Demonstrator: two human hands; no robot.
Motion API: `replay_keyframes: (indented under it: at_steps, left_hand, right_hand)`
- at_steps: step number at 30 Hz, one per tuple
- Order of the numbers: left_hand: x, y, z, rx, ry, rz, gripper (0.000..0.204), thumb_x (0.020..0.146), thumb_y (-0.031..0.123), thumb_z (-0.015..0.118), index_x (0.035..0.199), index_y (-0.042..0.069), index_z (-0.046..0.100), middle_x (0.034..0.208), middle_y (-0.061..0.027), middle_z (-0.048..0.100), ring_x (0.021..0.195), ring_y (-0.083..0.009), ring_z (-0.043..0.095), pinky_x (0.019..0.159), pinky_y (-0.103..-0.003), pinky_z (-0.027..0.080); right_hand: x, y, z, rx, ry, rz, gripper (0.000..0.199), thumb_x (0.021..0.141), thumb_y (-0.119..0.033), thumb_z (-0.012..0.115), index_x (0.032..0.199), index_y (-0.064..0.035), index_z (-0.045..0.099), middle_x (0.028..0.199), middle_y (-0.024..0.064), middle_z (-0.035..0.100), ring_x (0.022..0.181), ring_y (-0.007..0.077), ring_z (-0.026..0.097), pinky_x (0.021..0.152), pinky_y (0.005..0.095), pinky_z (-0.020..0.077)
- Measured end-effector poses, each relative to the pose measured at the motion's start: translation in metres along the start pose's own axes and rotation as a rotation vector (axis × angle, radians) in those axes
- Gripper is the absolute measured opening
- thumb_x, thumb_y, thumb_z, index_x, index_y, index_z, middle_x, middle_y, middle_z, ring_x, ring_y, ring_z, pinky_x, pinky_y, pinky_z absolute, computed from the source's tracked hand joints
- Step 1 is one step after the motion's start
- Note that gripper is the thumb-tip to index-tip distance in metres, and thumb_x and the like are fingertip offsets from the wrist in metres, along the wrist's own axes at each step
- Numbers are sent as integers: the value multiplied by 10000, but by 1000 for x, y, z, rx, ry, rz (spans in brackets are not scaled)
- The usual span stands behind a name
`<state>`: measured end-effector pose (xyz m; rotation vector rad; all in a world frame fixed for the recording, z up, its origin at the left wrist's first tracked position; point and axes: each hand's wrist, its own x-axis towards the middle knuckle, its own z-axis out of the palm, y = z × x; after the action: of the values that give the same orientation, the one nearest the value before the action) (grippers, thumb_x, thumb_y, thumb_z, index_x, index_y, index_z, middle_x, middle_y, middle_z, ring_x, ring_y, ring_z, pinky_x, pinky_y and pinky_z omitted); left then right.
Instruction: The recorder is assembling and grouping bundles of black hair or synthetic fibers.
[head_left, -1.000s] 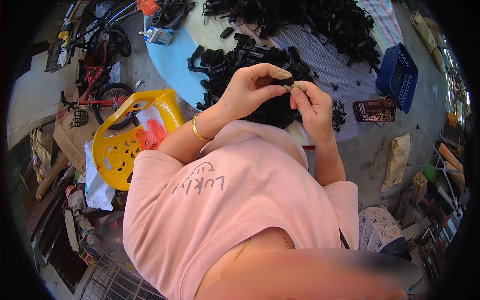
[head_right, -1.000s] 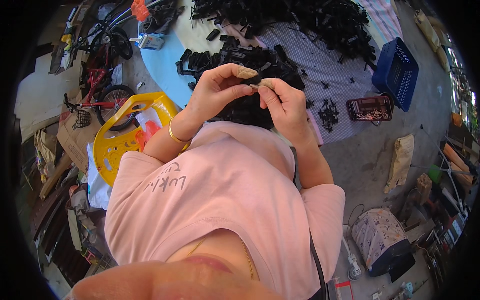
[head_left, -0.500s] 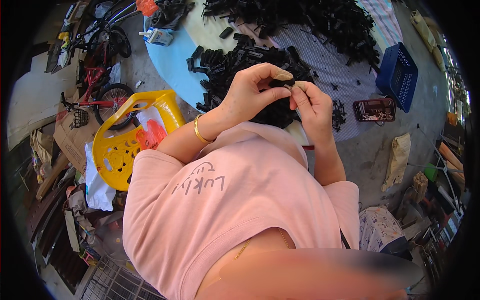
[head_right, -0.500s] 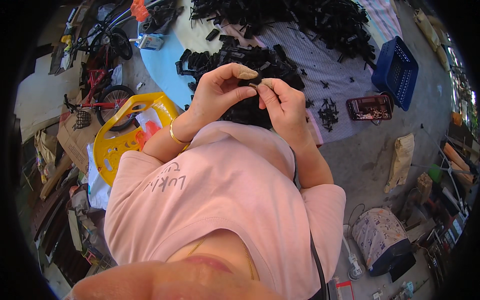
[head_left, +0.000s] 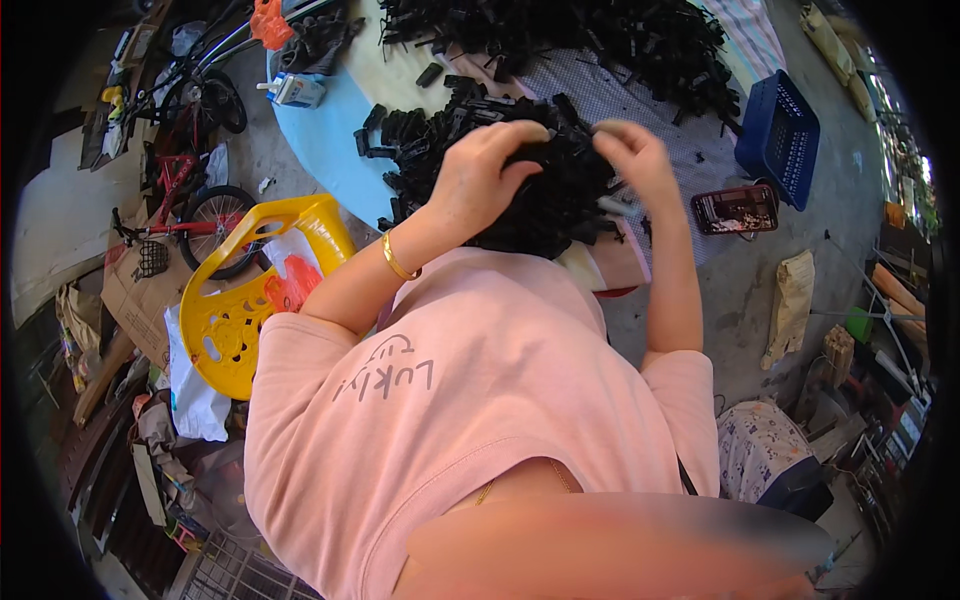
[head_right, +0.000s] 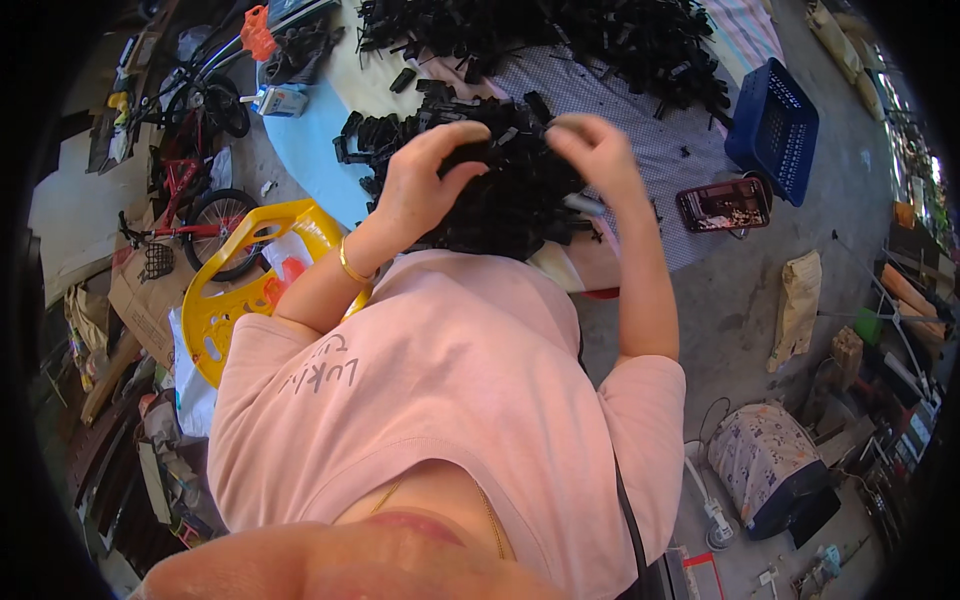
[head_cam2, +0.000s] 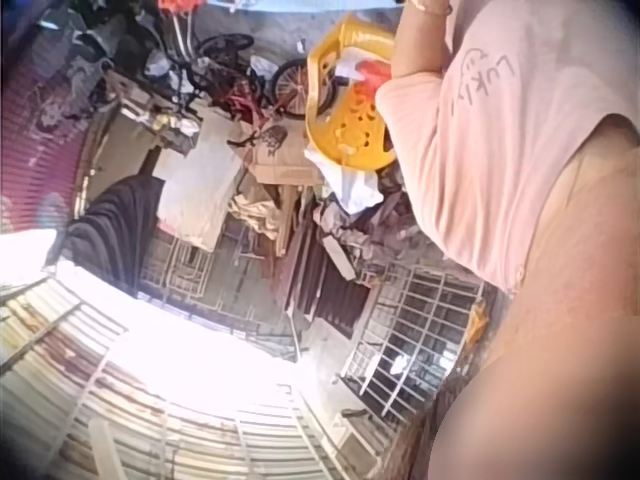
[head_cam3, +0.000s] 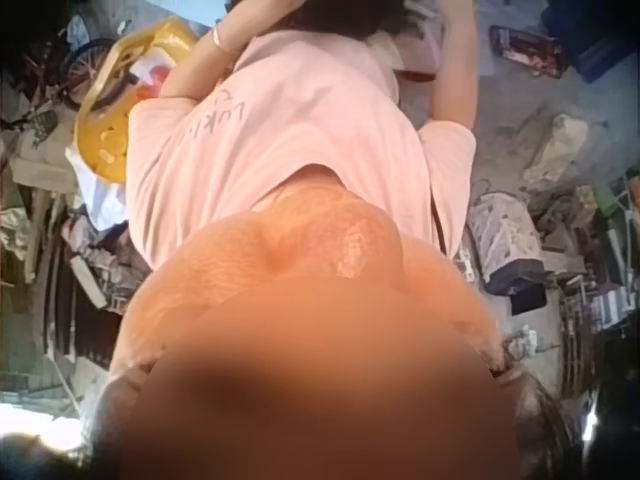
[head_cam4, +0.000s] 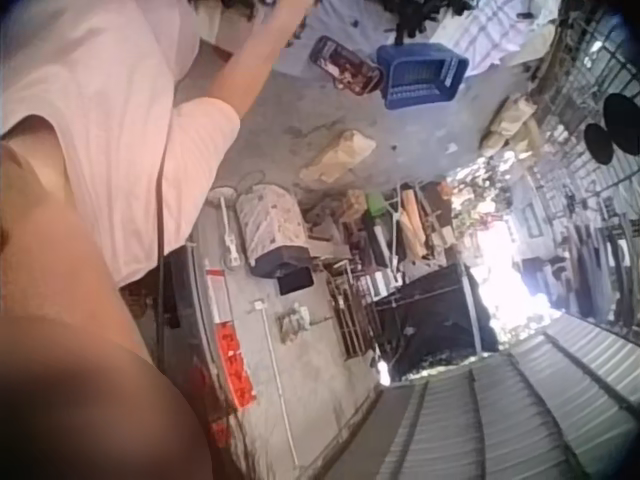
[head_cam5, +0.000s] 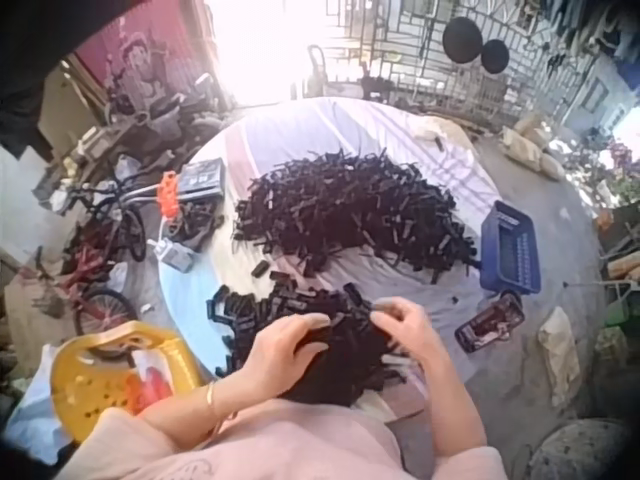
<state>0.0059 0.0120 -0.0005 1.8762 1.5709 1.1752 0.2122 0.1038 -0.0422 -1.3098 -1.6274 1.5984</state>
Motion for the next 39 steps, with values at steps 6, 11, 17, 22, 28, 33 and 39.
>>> replay_keyframes:
  at_steps: [6,11,17,22,28,33,39]
  left_hand:
    - [-6,-17,0,190,-130,-13,320,677,64,675,981,52,577,931,-83,615,936,-272,539,807,-343,457]
    - [-8,-15,-1,152,-217,-26,315,691,103,693,981,31,593,990,-115,601,997,-284,526,860,-347,434]
    - [2,-9,-1,93,-73,27,507,663,51,708,1139,46,531,1197,-136,504,1077,-308,498,888,-335,438]
    - [11,-3,15,11,-124,121,760,630,38,730,1299,46,369,1325,-148,385,1131,-326,463,914,-337,427]
    - [18,-1,2,-265,-263,132,730,605,27,742,1261,11,422,1286,-139,439,1119,-276,492,939,-320,410]
    - [12,-2,-9,-618,-438,-144,642,693,-4,698,1272,35,426,1223,-66,505,1073,-111,490,907,-258,412]
    - [-1,-2,4,-878,-235,-282,536,801,-38,576,1281,55,358,1191,-98,519,993,-88,502,881,-227,412]
  right_hand:
    - [78,114,-88,-834,731,128,398,700,-375,673,935,-54,650,892,151,649,841,321,616,750,392,476]
    - [94,136,-102,-960,715,330,404,687,-409,656,926,-83,665,904,180,644,914,357,596,803,431,455]
    - [60,105,-87,450,262,433,207,746,-209,642,657,-33,579,560,29,528,408,115,455,360,247,324]
    - [-8,20,2,640,-109,409,184,763,-133,638,639,-41,537,492,-28,410,352,43,306,325,197,192]
    - [-41,-20,29,601,-398,375,211,833,-145,598,672,-55,496,520,-39,419,382,23,316,350,173,231]
    - [-56,-35,38,502,-364,162,226,831,-204,622,708,-45,519,538,-53,416,413,8,311,376,167,232]
    - [-56,-42,47,435,-117,-57,207,865,-224,578,828,-22,555,584,-60,430,480,-8,336,416,157,213]
